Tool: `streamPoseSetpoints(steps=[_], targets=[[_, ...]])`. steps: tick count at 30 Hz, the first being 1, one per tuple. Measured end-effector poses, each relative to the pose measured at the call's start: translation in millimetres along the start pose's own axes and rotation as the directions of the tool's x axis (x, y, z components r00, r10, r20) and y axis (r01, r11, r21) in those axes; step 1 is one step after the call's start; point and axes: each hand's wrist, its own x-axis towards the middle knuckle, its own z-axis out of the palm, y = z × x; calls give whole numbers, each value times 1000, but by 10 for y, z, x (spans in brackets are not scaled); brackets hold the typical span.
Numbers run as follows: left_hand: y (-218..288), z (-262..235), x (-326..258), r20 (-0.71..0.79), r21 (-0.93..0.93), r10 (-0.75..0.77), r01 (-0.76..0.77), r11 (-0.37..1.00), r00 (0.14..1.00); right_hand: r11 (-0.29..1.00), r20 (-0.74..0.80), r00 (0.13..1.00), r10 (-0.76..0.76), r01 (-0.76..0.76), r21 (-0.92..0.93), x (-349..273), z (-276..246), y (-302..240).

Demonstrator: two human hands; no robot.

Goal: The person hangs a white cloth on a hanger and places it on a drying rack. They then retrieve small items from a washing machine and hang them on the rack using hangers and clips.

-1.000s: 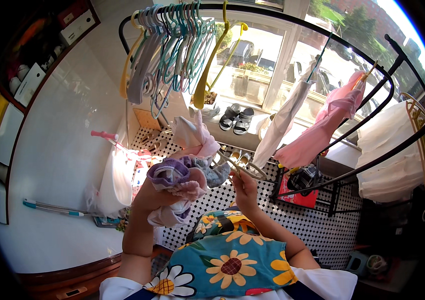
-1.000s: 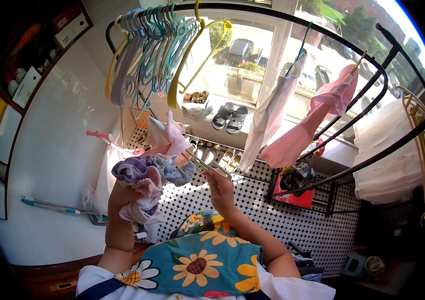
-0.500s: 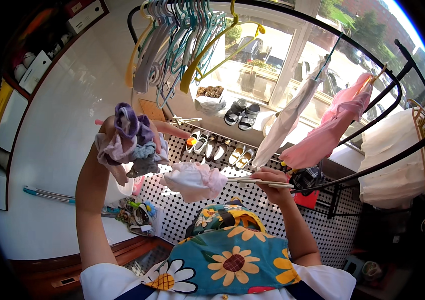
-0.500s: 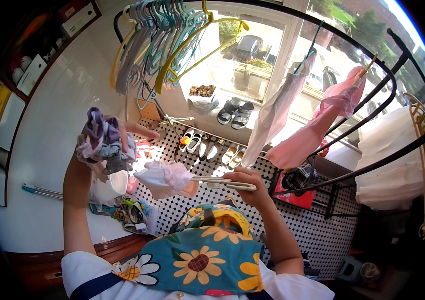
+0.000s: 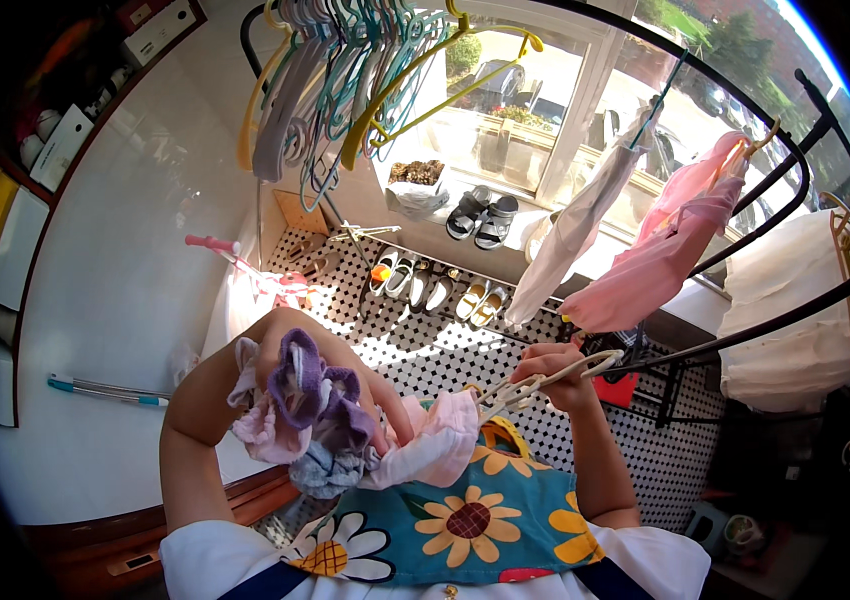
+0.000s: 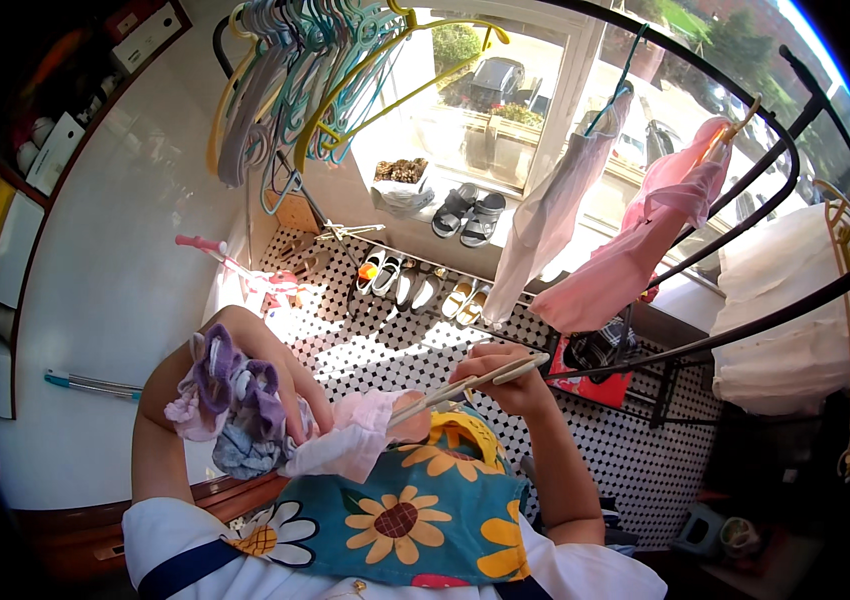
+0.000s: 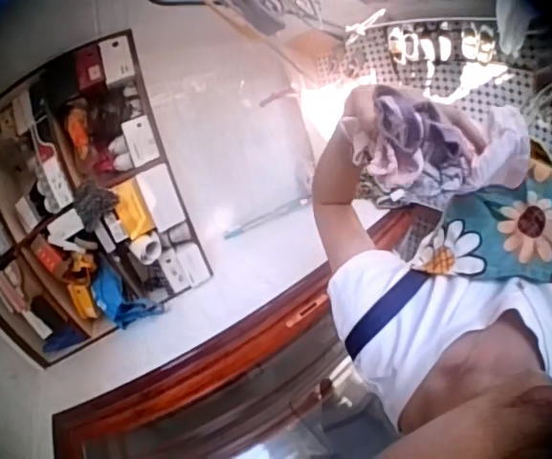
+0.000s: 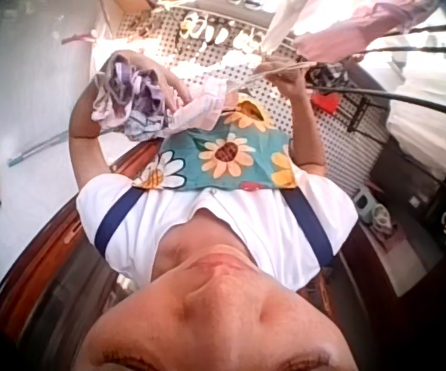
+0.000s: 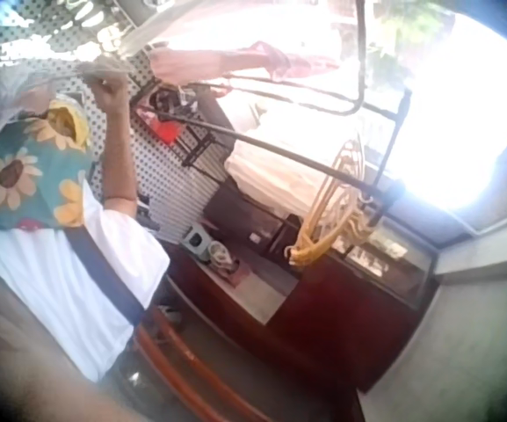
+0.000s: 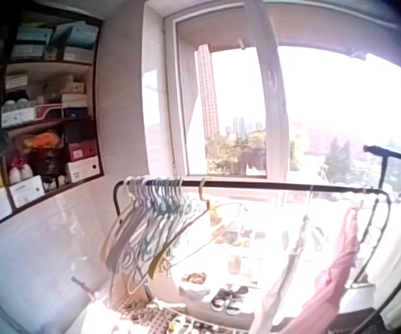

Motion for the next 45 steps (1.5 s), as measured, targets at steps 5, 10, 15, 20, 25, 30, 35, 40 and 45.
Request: streamPoseSetpoints(steps=[5,10,15,20,25,30,35,40,45], targets=[[149,127,111,-50,34,-82,84,996,995,993,125,992,-28,14,116,4,-41,-40],[420,143,-51,-101,209,-132,151,966,986,999,-2,1000,15,-15,33,-56,-88,-96],[-112,261,172,-226,-54,25,-39,998,974,978,-18,1000,-14,18,209,-149,-51,-53],[-396,387,259,-172,-7,61,-63,998,983,953,-13,1000,-6,10,302,-342,-53,10],[119,501,117,-488,323,77,98,941,869,939,-111,981,162,-118,324,-571,-70,143],[682,697,177,-725,616,96,580,533,682,932,-272,922,275,-186,310,-740,-38,456],[851,787,386,-838,526,36,789,317,544,800,-307,870,386,-150,581,-824,125,738],[914,740,408,-854,482,-59,828,286,517,732,-276,831,482,-210,648,-699,272,805],[943,774,403,-875,480,75,841,249,478,744,-286,865,413,-139,653,-542,247,722]])
